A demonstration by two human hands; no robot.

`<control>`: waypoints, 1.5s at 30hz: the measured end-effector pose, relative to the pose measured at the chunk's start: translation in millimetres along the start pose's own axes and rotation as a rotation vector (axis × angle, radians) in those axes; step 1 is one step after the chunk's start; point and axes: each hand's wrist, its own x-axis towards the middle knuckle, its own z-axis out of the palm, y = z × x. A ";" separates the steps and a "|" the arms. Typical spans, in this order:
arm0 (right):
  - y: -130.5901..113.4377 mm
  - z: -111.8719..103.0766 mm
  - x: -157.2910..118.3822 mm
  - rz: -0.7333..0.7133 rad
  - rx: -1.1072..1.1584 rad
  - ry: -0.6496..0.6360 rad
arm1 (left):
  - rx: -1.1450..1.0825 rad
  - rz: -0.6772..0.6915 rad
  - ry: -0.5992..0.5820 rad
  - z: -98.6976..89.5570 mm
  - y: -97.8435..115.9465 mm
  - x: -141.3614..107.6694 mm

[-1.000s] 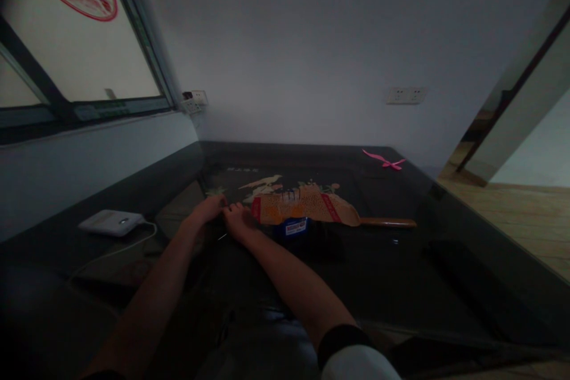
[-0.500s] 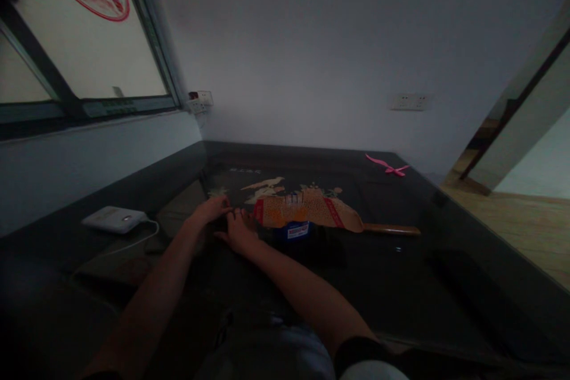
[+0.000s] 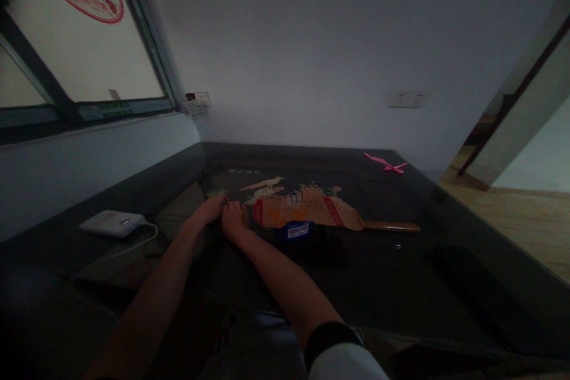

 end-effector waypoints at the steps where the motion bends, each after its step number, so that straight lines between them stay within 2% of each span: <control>1: -0.6 -3.7 -2.6 -0.006 -0.005 0.006 | -0.002 -0.006 0.000 -0.6 0.0 0.2; 6: -11.7 -33.4 -40.5 -0.094 -0.021 0.035 | -0.022 -0.033 -0.017 -2.5 1.9 -0.3; 10: -20.3 -66.5 -86.4 -0.328 0.034 0.023 | -0.044 -0.039 0.028 -1.1 4.2 -2.6; 12: -16.8 -86.3 -106.8 -0.432 0.121 0.028 | -0.064 -0.038 0.048 -0.2 5.4 -3.6; 14: -4.1 -107.3 -122.2 -0.451 0.196 0.098 | -0.083 -0.043 0.074 -1.5 8.4 -4.8; 15: 6.0 -117.8 -127.4 -0.443 0.232 0.147 | -0.096 -0.041 0.112 -3.7 11.6 -5.8; 17: 33.7 -137.2 -132.3 -0.361 0.324 0.294 | -0.165 -0.008 0.271 -11.6 23.4 -9.7; 20: 87.1 -157.6 -127.9 -0.051 0.415 0.539 | -0.429 0.166 0.554 -30.2 58.4 -21.4; 21: 105.2 -161.0 -124.5 0.060 0.422 0.581 | -0.531 0.258 0.568 -36.5 73.8 -26.3; 23: 136.9 -162.2 -116.9 0.243 0.474 0.555 | -0.652 0.426 0.492 -46.2 106.4 -35.1; 24: 149.2 -160.5 -113.2 0.282 0.481 0.467 | -0.661 0.496 0.433 -48.9 121.7 -38.1; 27: 169.2 -151.2 -104.1 0.204 0.437 0.215 | -0.602 0.634 0.208 -48.2 156.3 -38.7; 29: 171.1 -145.7 -99.5 0.136 0.378 0.146 | -0.528 0.668 0.134 -43.7 167.8 -34.2; 32: 167.0 -141.9 -94.1 0.092 0.299 0.124 | -0.463 0.667 0.129 -37.9 172.2 -28.5; 37: 164.0 -141.0 -92.3 0.055 0.328 0.168 | -0.451 0.653 0.175 -37.0 172.1 -27.3; 41: 164.9 -140.6 -94.3 0.074 0.333 0.196 | -0.414 0.662 0.150 -38.7 176.8 -25.5; 45: 164.2 -138.3 -95.2 0.096 0.358 0.231 | -0.411 0.642 0.199 -38.0 179.4 -25.3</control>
